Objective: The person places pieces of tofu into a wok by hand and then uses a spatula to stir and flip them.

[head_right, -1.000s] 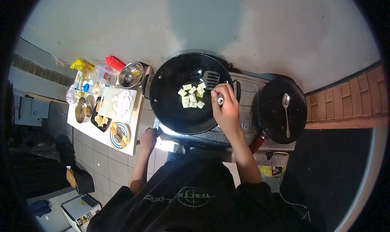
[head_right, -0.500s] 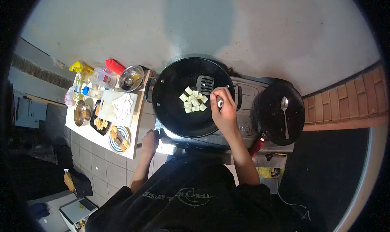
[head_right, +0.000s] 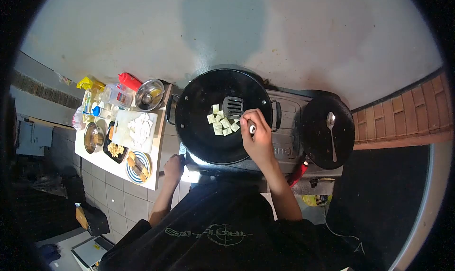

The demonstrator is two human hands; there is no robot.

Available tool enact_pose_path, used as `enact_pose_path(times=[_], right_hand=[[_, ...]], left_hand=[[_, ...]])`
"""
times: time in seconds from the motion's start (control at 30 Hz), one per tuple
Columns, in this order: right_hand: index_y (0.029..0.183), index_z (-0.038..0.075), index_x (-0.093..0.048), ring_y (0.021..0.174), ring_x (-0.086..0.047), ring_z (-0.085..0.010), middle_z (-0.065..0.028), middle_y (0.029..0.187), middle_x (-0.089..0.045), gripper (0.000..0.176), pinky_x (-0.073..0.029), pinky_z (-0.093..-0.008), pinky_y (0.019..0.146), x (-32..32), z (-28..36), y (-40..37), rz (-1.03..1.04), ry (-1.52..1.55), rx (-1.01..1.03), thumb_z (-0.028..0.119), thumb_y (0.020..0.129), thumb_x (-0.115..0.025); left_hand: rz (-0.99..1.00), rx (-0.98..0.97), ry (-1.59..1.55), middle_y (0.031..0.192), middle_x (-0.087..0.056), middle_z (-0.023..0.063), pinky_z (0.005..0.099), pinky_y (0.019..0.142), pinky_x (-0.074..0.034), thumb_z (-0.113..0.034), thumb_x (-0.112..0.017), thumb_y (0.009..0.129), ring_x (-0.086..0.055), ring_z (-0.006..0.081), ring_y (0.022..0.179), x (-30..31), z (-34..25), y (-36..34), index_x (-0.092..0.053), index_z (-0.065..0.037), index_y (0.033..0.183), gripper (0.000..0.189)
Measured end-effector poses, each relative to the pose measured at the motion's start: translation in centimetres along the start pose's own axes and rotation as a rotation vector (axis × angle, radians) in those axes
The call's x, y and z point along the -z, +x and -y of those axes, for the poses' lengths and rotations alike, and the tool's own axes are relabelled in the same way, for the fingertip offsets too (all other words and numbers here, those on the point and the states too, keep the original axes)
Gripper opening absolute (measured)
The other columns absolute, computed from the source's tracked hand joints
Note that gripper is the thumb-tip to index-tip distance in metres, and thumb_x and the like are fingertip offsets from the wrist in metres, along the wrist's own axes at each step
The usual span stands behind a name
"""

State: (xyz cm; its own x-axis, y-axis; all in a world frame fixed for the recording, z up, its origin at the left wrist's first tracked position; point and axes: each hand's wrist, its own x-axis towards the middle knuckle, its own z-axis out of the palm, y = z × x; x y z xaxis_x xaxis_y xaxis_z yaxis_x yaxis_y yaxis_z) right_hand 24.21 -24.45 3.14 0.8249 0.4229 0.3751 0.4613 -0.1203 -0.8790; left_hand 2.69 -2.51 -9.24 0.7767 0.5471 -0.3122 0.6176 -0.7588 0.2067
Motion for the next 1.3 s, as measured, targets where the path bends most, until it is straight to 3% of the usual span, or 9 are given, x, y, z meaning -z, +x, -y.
enact_pose_path(times=[0.3, 0.47, 0.77, 1.03, 1.13, 1.3], right_hand=[[0.09, -0.003, -0.052, 0.074, -0.056, -0.0214, -0.0121, 0.089, -0.055, 0.006, -0.047, -0.0291, 0.069, -1.1, 0.3, 0.1, 0.049, 0.052, 0.002, -0.003, 0.092, -0.058], [0.09, -0.003, -0.053, 0.075, -0.058, -0.0248, -0.0133, 0.091, -0.055, 0.007, -0.048, -0.032, 0.068, -1.0, 0.9, 0.5, 0.034, -0.137, 0.149, -0.002, 0.092, -0.059], [0.091, -0.003, -0.053, 0.075, -0.058, -0.0259, -0.0138, 0.091, -0.055, 0.006, -0.049, -0.033, 0.067, -0.9, 1.6, 0.2, -0.015, -0.127, 0.202, -0.003, 0.092, -0.059], [0.091, -0.003, -0.053, 0.074, -0.059, -0.0253, -0.0135, 0.092, -0.055, 0.007, -0.049, -0.0325, 0.066, -1.0, 1.9, 0.3, 0.009, -0.118, 0.181, -0.003, 0.092, -0.059], [0.09, -0.003, -0.053, 0.074, -0.06, -0.0255, -0.0133, 0.092, -0.055, 0.007, -0.049, -0.0328, 0.065, -1.3, 1.6, 0.1, 0.034, -0.108, 0.178, -0.003, 0.092, -0.06], [0.09, -0.003, -0.053, 0.074, -0.061, -0.0264, -0.0133, 0.091, -0.056, 0.007, -0.05, -0.0335, 0.066, -1.4, 1.6, 0.0, 0.052, -0.135, 0.154, -0.001, 0.092, -0.06]], left_hand=[[-0.026, 0.028, -0.045, 0.092, -0.067, 0.015, 0.0493, 0.072, -0.054, -0.027, -0.067, 0.088, -0.068, 0.0366, 0.087, -0.3, 0.0, -0.3, -0.067, -0.008, 0.089, 0.02], [-0.021, 0.046, -0.041, 0.092, -0.067, 0.015, 0.0491, 0.071, -0.054, -0.028, -0.067, 0.088, -0.068, 0.0368, 0.086, -0.3, -0.1, -0.4, -0.067, -0.008, 0.088, 0.02], [-0.035, 0.033, -0.052, 0.091, -0.067, 0.0148, 0.0492, 0.071, -0.054, -0.027, -0.068, 0.088, -0.068, 0.0366, 0.085, -0.7, 0.1, -0.4, -0.067, -0.008, 0.089, 0.02], [-0.037, 0.032, -0.059, 0.092, -0.067, 0.0149, 0.0493, 0.072, -0.054, -0.027, -0.068, 0.087, -0.068, 0.0371, 0.085, -0.3, 0.0, -0.3, -0.067, -0.007, 0.088, 0.02], [-0.011, 0.044, -0.071, 0.094, -0.066, 0.0163, 0.0514, 0.073, -0.054, -0.025, -0.065, 0.089, -0.068, 0.0395, 0.087, -0.4, 0.2, -0.3, -0.068, -0.009, 0.095, 0.017], [-0.025, 0.041, -0.055, 0.092, -0.067, 0.0151, 0.0493, 0.072, -0.054, -0.029, -0.067, 0.088, -0.068, 0.037, 0.087, -0.7, 0.2, -0.2, -0.066, -0.006, 0.089, 0.022]])
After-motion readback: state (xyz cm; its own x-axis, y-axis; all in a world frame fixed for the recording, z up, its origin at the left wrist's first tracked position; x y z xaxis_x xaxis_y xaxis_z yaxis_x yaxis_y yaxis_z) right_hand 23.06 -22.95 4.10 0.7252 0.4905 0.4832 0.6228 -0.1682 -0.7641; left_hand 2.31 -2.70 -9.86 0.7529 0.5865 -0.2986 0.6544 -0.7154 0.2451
